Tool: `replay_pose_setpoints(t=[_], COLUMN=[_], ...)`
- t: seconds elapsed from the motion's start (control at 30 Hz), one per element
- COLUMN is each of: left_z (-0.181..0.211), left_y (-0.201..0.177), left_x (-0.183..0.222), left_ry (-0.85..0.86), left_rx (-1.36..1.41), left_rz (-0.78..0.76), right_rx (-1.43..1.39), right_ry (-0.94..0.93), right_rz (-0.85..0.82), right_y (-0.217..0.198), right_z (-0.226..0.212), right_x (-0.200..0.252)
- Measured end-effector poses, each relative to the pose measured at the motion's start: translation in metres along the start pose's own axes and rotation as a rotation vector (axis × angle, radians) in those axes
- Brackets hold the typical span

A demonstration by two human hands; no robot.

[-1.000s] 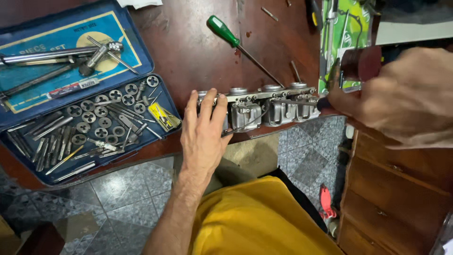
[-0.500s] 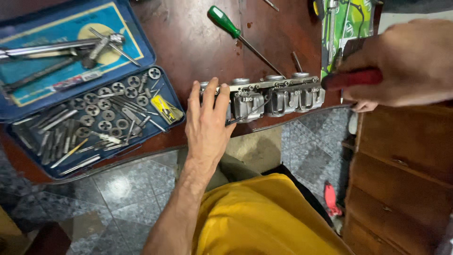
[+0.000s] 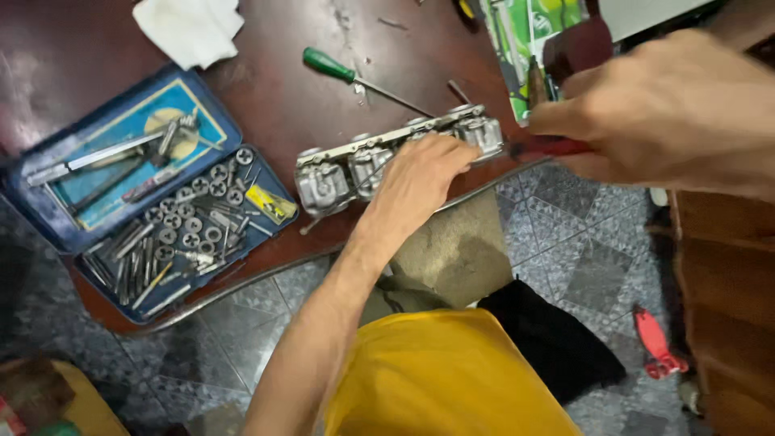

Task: The person services a set of motorcycle carburetors by removing components with a screwdriver, measuring parts with a caliper, and spraying a cleaning agent into the internal chambers.

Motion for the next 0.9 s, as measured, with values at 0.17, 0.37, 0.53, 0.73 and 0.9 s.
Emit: replay_pose_setpoints(t=[0.17, 0.37, 0.53, 0.73, 0.9], left_z=[-0.013, -0.023, -0.026, -0.029, -0.026], left_y=[0.015, 0.026, 0.035, 0.038, 0.039], left_x=[-0.018, -0.018, -0.016, -0.016, -0.011], left_ry=[0.028, 0.032, -0.007, -0.052, -0.117], left_rx=[-0.004, -0.045, -0.117, -0.144, -0.109], left_rz=[0.035, 0.005, -0.017, -0.041, -0.073], right_rx=[-0.16, -0.188, -0.173, -0.093, -0.156], right_ry=[0.008, -0.013, -0.027, -0.025, 0.032], right_rz=[0.061, 0.115, 0.13, 0.121, -0.194], right_y=[-0.006, -0.006, 0.0, 0.001, 0.007], right_z=[-0.004, -0.009, -0.01, -0.01, -0.011], right_x=[0.005, 0.001, -0.004, -0.006, -0.002])
Point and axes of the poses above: each hand's wrist, its own x-axis away from the middle knuckle, its own y-axis out of the palm, z = x × y, the point moved 9 cm from there along -x, towards the middle knuckle, and after that the axes turned 3 degrees about x, right-handed, at the moved point
